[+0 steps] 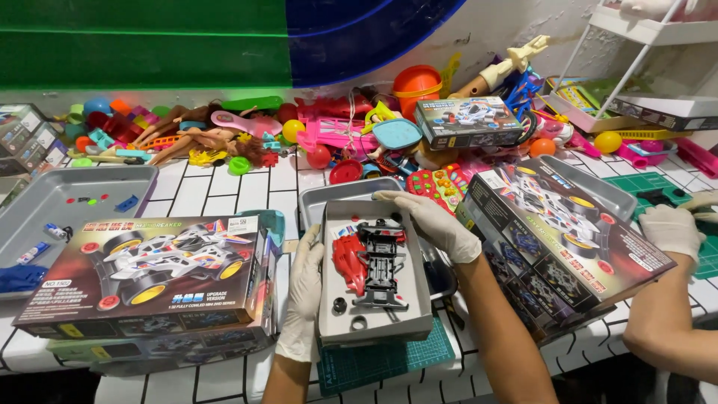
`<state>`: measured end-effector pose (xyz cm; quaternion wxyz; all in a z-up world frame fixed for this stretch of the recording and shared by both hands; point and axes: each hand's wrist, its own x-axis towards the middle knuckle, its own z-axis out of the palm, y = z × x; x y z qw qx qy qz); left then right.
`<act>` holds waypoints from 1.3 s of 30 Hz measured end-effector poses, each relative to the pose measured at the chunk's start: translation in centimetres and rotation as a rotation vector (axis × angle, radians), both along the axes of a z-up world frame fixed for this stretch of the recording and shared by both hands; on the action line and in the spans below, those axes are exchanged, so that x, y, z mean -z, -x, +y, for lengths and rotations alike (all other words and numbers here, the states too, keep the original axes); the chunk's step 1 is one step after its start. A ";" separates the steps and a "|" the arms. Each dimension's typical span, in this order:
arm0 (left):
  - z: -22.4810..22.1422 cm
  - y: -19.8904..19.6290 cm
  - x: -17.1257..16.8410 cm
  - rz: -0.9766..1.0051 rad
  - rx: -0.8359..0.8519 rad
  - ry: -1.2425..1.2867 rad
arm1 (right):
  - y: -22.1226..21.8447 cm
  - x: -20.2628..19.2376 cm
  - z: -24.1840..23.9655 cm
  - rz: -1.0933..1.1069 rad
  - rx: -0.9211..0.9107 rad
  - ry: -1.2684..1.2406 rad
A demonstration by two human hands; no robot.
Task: Assembling a mini 4WD toy car from a model kit, including unboxing and fitting the chassis components together.
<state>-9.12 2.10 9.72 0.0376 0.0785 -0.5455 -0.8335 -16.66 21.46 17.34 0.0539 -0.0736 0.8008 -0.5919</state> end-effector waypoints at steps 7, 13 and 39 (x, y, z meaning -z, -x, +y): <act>1.2 4.5 0.1 -0.020 0.009 0.132 | 8.3 7.4 2.9 0.098 0.213 -0.177; 0.6 9.6 4.4 0.033 -0.127 0.318 | 11.0 9.5 3.6 0.073 0.176 -0.309; 1.4 7.5 1.8 0.236 -0.152 1.215 | 9.4 11.5 3.5 0.256 -0.060 -0.603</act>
